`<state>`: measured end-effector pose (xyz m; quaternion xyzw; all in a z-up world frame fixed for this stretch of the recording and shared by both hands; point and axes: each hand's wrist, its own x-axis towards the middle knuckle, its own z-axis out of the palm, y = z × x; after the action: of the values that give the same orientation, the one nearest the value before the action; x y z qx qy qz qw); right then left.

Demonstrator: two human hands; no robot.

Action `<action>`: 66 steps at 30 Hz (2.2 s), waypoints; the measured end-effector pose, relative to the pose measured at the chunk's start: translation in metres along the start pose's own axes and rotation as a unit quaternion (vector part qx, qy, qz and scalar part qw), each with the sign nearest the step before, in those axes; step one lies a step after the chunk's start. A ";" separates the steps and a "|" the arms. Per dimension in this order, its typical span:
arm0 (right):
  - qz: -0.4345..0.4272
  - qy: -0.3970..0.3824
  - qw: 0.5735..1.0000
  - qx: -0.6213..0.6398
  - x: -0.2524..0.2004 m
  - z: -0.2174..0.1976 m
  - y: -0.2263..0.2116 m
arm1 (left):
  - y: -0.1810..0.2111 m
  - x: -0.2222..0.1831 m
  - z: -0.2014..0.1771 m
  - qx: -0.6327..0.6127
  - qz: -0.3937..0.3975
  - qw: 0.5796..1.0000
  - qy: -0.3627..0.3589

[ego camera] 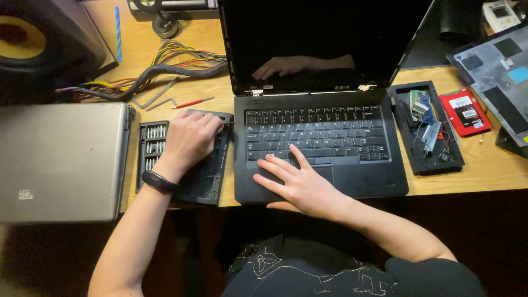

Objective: Disassembling a laptop to access internal components for repair.

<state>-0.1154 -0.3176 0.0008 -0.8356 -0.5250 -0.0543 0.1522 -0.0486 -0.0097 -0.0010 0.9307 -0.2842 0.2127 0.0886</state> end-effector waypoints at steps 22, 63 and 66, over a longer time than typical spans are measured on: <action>-0.001 0.010 1.000 0.004 -0.001 0.002 0.001 | 0.005 -0.009 0.002 -0.142 -0.083 0.984 -0.071; 0.010 -0.021 1.000 0.013 0.005 -0.006 -0.002 | 0.002 -0.015 -0.021 -0.059 0.059 0.994 -0.076; 0.005 -0.024 1.000 0.006 0.003 -0.004 0.000 | 0.008 -0.022 -0.024 -0.058 0.058 0.993 -0.085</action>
<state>-0.1134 -0.3160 0.0057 -0.8385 -0.5244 -0.0309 0.1447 -0.0781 0.0014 0.0111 0.9208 -0.3556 0.1208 0.1051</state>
